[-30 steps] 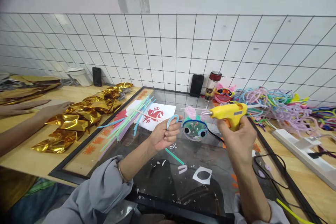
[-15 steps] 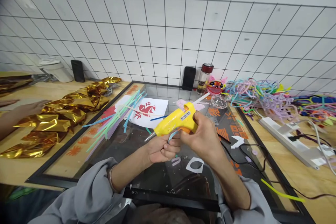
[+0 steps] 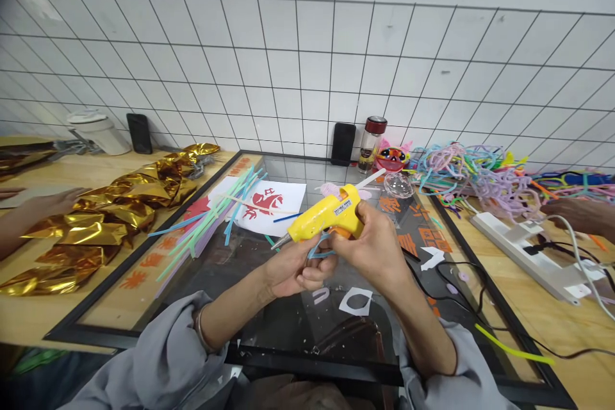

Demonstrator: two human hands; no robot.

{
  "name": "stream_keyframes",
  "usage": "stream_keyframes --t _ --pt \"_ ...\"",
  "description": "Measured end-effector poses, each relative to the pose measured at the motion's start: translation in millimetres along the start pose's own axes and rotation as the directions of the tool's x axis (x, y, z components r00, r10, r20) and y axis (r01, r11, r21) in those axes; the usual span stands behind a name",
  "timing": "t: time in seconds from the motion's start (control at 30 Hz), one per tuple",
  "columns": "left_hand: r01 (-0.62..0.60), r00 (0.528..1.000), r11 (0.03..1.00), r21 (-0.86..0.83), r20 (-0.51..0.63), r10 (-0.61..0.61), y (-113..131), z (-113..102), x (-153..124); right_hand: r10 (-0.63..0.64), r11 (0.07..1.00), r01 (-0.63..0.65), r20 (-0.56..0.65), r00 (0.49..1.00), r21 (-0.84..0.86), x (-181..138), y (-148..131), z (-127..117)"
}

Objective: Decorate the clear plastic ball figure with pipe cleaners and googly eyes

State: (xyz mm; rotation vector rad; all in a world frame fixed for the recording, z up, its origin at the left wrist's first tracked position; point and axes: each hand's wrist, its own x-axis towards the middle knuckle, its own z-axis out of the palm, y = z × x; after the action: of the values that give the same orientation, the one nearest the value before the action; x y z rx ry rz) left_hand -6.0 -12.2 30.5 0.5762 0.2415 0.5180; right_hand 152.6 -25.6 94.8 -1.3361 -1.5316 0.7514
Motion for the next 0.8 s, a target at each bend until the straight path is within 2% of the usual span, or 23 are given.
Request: stream_keyframes --t 0.17,0.23,0.3,0.37,0.43,0.47,0.53,0.63,0.8 --pt "0.008 1.000 1.000 0.012 -0.002 -0.008 2.0 0.6 -0.1 0.010 1.000 -0.010 0.009 1.000 0.018 2.8 -3.3 -1.3" --pt "-0.026 0.999 1.000 0.004 -0.020 0.026 6.4 3.7 -1.6 0.004 0.999 -0.003 -0.035 0.999 0.034 6.8 -5.9 -5.8" --pt "-0.094 0.994 0.996 -0.002 -0.050 0.094 12.1 6.8 -3.4 -0.005 1.000 0.006 -0.135 0.991 0.009 11.5 -5.6 -11.5" --pt "-0.176 0.981 0.984 -0.014 -0.087 0.174 17.6 8.9 -4.9 -0.052 0.993 0.018 -0.301 0.952 -0.114 15.5 0.4 -16.0" --pt "-0.239 0.965 0.970 -0.034 -0.123 0.233 21.3 9.4 -5.6 -0.164 0.956 0.023 -0.467 0.869 -0.293 17.3 12.1 -17.0" --pt "-0.258 0.959 0.965 -0.041 -0.134 0.251 22.3 9.0 -5.7 -0.222 0.930 0.023 -0.511 0.830 -0.366 17.1 19.2 -16.0" --pt "-0.278 0.953 0.959 -0.053 -0.143 0.268 22.8 7.5 -5.5 -0.257 0.904 0.003 -0.538 0.803 -0.428 14.9 33.2 -12.3" --pt "-0.292 0.950 0.953 -0.085 -0.136 0.280 21.4 5.0 -5.1 -0.328 0.853 0.017 -0.511 0.795 -0.522 9.5 47.2 -7.3" --pt "-0.294 0.950 0.954 -0.061 -0.129 0.285 20.0 4.7 -4.5 -0.367 0.776 -0.047 -0.510 0.778 -0.629 5.0 53.3 -10.6"
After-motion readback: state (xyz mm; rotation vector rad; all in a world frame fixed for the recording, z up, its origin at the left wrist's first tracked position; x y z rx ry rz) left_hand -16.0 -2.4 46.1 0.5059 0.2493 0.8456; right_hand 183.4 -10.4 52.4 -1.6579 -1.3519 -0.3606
